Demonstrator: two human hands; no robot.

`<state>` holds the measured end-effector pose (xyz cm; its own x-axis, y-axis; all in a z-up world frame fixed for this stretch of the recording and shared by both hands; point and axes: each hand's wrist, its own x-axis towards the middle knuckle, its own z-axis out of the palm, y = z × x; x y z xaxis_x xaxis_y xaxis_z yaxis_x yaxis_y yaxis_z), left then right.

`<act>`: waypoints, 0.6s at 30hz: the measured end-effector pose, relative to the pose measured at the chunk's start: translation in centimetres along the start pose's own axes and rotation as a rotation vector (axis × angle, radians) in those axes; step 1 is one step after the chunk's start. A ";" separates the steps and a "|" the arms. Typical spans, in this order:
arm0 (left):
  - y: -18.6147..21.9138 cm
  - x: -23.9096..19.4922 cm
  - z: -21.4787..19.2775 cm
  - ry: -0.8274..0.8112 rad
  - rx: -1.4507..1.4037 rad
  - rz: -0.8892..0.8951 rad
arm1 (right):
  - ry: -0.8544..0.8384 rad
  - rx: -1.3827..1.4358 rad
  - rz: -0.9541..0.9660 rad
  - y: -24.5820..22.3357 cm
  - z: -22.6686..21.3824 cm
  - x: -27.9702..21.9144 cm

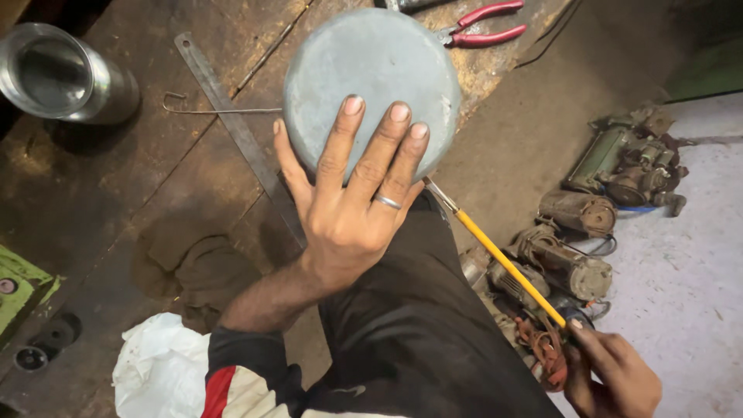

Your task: The person holds a cylindrical electrical component and uses a screwdriver to pry at its edge. They then retrieve a small dark part from a white bag and attach it to the component's center.

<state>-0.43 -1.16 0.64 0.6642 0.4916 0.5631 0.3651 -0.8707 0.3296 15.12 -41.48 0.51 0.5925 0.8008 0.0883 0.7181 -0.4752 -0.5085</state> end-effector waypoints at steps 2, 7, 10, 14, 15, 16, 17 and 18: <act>-0.1 0.1 0.3 0.033 0.025 0.008 | -0.005 -0.002 0.051 -1.0 0.7 0.5; -0.1 -0.1 0.5 0.015 0.045 0.021 | -0.168 0.447 0.215 -1.6 -0.1 0.7; 0.0 0.0 0.6 0.025 0.047 0.020 | -0.316 0.518 0.560 -0.6 -0.6 0.4; -0.1 -0.3 0.5 0.020 0.052 0.027 | -0.379 0.886 0.792 1.6 -0.4 -0.4; -0.1 -0.3 0.5 0.032 0.054 0.027 | -0.399 0.891 0.798 2.1 -0.4 -0.4; 0.0 -0.3 0.5 0.044 0.055 0.026 | -0.419 0.896 0.804 2.5 -0.4 -0.4; 0.1 -0.1 0.6 0.058 0.057 0.026 | -0.415 0.818 0.755 2.9 -0.5 -0.3; 0.2 0.0 0.6 0.056 0.052 0.020 | -0.409 0.741 0.706 3.1 -0.5 -0.2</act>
<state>0.00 -1.30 0.24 0.6346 0.4730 0.6113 0.3862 -0.8791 0.2793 17.40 -43.26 -0.65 0.5191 0.5608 -0.6450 -0.2124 -0.6464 -0.7329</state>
